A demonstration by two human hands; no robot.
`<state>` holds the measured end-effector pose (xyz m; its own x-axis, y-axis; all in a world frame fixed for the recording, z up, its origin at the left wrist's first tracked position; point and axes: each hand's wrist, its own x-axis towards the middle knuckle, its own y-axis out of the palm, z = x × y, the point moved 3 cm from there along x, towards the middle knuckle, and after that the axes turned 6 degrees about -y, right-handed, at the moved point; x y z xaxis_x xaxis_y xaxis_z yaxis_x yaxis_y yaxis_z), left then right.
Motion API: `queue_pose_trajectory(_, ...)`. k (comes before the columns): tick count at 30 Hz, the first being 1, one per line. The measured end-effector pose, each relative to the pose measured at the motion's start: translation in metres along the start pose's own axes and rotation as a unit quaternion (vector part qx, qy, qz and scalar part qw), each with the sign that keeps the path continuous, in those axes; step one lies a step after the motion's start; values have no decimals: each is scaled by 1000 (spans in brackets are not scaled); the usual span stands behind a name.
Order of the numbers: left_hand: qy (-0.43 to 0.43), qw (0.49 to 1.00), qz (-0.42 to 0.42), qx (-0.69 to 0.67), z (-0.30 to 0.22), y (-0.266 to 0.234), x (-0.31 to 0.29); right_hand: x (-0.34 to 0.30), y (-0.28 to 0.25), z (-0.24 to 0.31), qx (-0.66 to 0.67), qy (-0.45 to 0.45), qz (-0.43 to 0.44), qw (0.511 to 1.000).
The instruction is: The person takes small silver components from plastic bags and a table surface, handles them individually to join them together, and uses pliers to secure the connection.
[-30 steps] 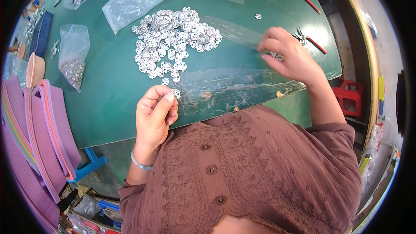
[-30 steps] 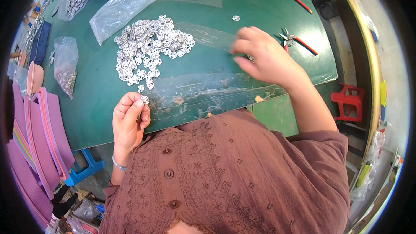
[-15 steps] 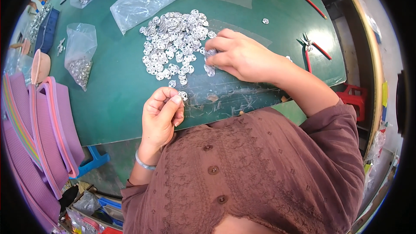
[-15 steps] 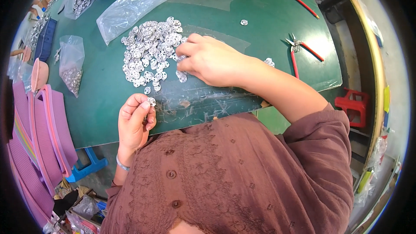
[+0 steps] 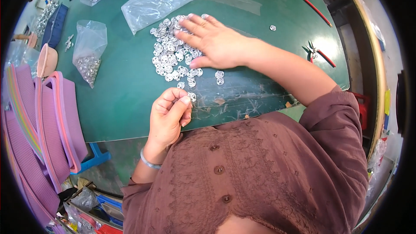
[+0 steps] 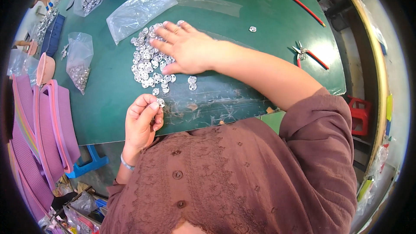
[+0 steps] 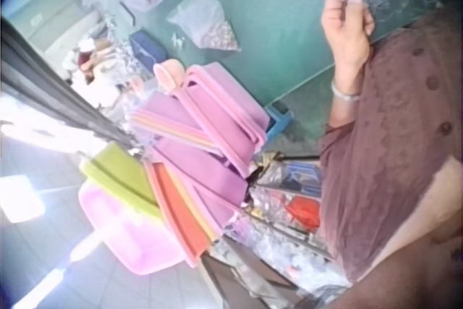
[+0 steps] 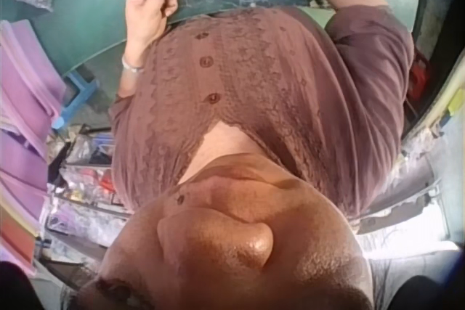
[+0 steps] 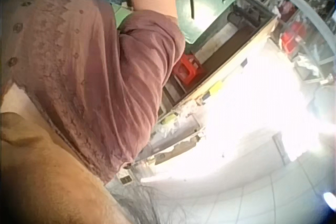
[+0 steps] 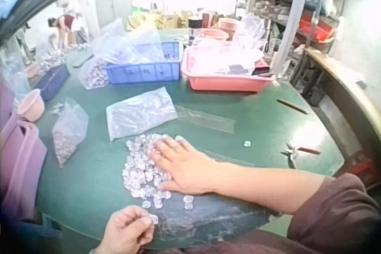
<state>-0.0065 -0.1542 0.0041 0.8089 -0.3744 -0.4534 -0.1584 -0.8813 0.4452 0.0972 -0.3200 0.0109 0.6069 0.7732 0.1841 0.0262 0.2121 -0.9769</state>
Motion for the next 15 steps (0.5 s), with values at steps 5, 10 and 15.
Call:
queue_pose_trajectory(5,3,1000,-6,3,0,-1,-1,19,6,27,32,-28,30,999)
queue_pose_trajectory(10,-3,1000,4,-2,1,-1,-1,23,8,37,57,-108,48,991)
queue_pose_trajectory(15,-2,1000,4,-8,1,-3,-2,-5,-8,26,37,-97,83,991)
